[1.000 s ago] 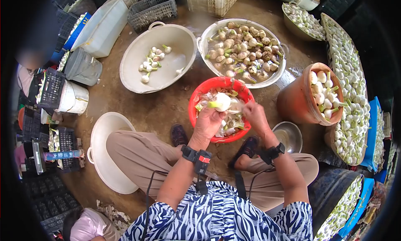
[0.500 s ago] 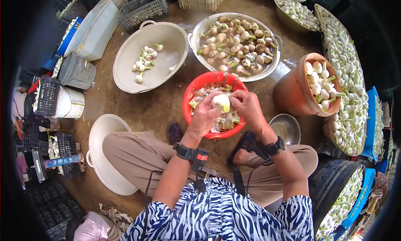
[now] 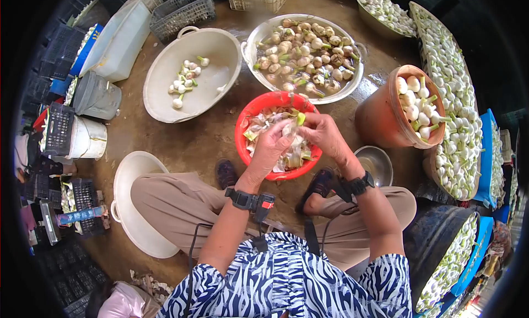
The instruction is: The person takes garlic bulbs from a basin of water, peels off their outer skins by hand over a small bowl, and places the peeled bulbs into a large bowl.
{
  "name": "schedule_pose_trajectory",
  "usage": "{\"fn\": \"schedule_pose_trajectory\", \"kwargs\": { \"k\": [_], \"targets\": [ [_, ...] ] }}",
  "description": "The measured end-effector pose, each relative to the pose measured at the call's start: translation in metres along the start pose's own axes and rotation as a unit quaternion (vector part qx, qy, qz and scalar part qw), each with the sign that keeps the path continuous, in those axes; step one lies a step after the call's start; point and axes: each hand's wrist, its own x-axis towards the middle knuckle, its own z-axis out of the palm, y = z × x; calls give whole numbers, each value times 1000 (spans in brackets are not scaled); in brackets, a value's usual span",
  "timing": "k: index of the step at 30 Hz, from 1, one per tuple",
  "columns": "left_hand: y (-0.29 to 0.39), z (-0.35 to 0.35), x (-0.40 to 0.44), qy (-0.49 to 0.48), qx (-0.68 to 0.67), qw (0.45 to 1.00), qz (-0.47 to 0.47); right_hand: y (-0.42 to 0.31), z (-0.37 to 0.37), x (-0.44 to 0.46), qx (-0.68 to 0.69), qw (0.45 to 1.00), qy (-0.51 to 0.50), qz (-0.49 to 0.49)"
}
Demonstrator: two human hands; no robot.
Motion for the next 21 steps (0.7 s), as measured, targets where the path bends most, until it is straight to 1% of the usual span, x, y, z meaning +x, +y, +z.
{"fn": "schedule_pose_trajectory", "kwargs": {
  "k": [1,2,3,4,5,7,9,11,13,15,16,17,18,20,21],
  "targets": [
    [-4,3,0,-2,-3,1000,0,2,-1,2,32,999,7,25],
    [-4,6,2,6,29,999,39,1,1,2,53,997,56,20],
    [-3,8,3,15,62,995,79,1,1,2,52,997,54,20],
    [-5,13,2,45,80,993,77,2,1,0,66,992,87,55],
    [-4,15,2,50,78,993,78,1,3,-1,80,985,120,90],
    [-3,16,2,68,177,979,78,-4,7,-4,83,984,130,91],
    [0,18,0,69,180,978,77,-8,11,-7,67,981,171,64],
    [2,18,0,51,168,981,80,-8,13,-8,69,980,177,62],
    [0,19,0,61,162,980,97,-8,17,-9,71,979,182,61],
    [0,16,1,73,156,978,116,-6,21,-10,58,978,198,34],
    [1,9,3,48,106,991,61,-5,20,-10,58,978,196,34],
    [1,5,3,22,55,998,6,-4,18,-11,99,975,192,53],
    [0,2,2,25,52,998,7,-3,15,-12,139,970,187,72],
    [-5,-2,1,82,-53,995,35,4,11,-11,159,966,185,89],
    [-10,-2,1,84,-56,994,36,8,10,-11,180,960,184,107]
  ]
}}
